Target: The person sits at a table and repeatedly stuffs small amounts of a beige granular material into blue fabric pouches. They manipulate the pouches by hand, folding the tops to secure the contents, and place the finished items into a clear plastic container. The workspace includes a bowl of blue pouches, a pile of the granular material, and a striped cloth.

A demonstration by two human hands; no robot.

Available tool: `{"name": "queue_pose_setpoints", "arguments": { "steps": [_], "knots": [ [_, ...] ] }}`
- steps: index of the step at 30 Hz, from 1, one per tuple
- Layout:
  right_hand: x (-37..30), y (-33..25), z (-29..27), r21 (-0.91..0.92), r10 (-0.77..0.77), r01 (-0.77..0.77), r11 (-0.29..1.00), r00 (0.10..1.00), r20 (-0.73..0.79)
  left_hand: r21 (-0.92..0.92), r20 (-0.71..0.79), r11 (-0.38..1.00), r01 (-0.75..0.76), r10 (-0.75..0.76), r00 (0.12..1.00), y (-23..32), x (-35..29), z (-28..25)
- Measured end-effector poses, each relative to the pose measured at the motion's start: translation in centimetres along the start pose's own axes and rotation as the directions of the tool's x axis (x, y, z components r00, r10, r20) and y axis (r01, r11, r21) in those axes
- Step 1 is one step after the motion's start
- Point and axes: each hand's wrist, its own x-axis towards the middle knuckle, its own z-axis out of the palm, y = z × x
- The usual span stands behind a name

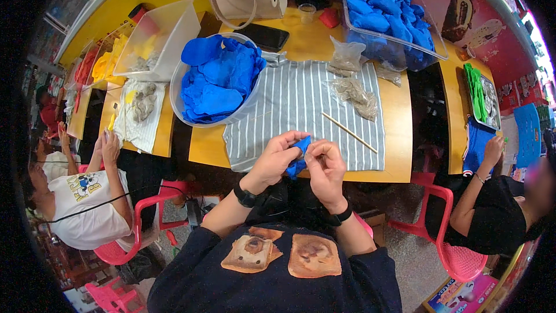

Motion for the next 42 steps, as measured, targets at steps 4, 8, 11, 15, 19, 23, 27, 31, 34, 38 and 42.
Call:
{"name": "queue_pose_setpoints", "arguments": {
  "steps": [4,8,11,15,19,23,27,31,34,38,42],
  "knots": [
    [0.7,-3.3,-1.2,-0.442,-0.274,0.363,0.82,0.928,0.252,0.078,0.126,0.996,0.052,-0.062,0.99,0.0,-0.8,-1.0],
    [1.7,-5.1,-2.2,-0.486,-0.165,0.455,0.746,0.834,0.527,0.042,0.264,0.997,0.059,-0.068,0.962,0.6,-1.5,-0.6],
    [0.8,-3.9,-2.0,-0.462,-0.123,0.388,0.797,0.854,0.505,-0.004,0.327,0.998,0.066,-0.061,0.943,0.4,-2.2,-0.7],
    [-0.4,-3.2,-1.3,-0.475,-0.211,0.434,0.765,0.867,0.451,0.039,0.317,0.998,0.055,-0.064,0.946,-0.3,-2.6,-0.8],
    [-1.4,-2.6,-0.9,-0.49,-0.228,0.376,0.787,0.914,0.336,0.379,0.305,0.92,-0.098,-0.024,0.952,0.1,-2.9,-1.2],
    [-1.8,-2.0,-0.8,-0.498,-0.241,0.38,0.779,0.916,0.322,0.446,0.341,0.883,-0.145,-0.018,0.94,0.1,-3.1,-1.4],
    [-1.9,-2.1,-0.7,-0.515,-0.283,0.382,0.768,0.923,0.262,0.206,0.357,0.976,-0.077,-0.002,0.934,-0.1,-3.3,-1.6],
    [-2.4,-1.7,-0.5,-0.523,-0.225,0.261,0.812,0.965,0.133,0.144,0.306,0.988,0.052,-0.094,0.947,0.1,-3.4,-2.1],
    [-2.8,-1.0,-0.5,-0.502,-0.211,0.227,0.834,0.973,0.089,0.219,0.262,0.974,0.052,-0.11,0.959,-0.5,-3.2,-2.2],
    [-1.6,-2.4,-1.3,-0.4,-0.032,0.131,0.907,0.969,0.245,0.215,0.243,0.976,0.028,-0.082,0.967,-0.8,-3.4,-2.3],
    [-1.5,-3.0,-1.8,-0.488,-0.024,0.168,0.857,0.957,0.289,0.093,0.244,0.995,0.038,-0.06,0.968,-0.3,-3.9,-2.1]
  ]
}}
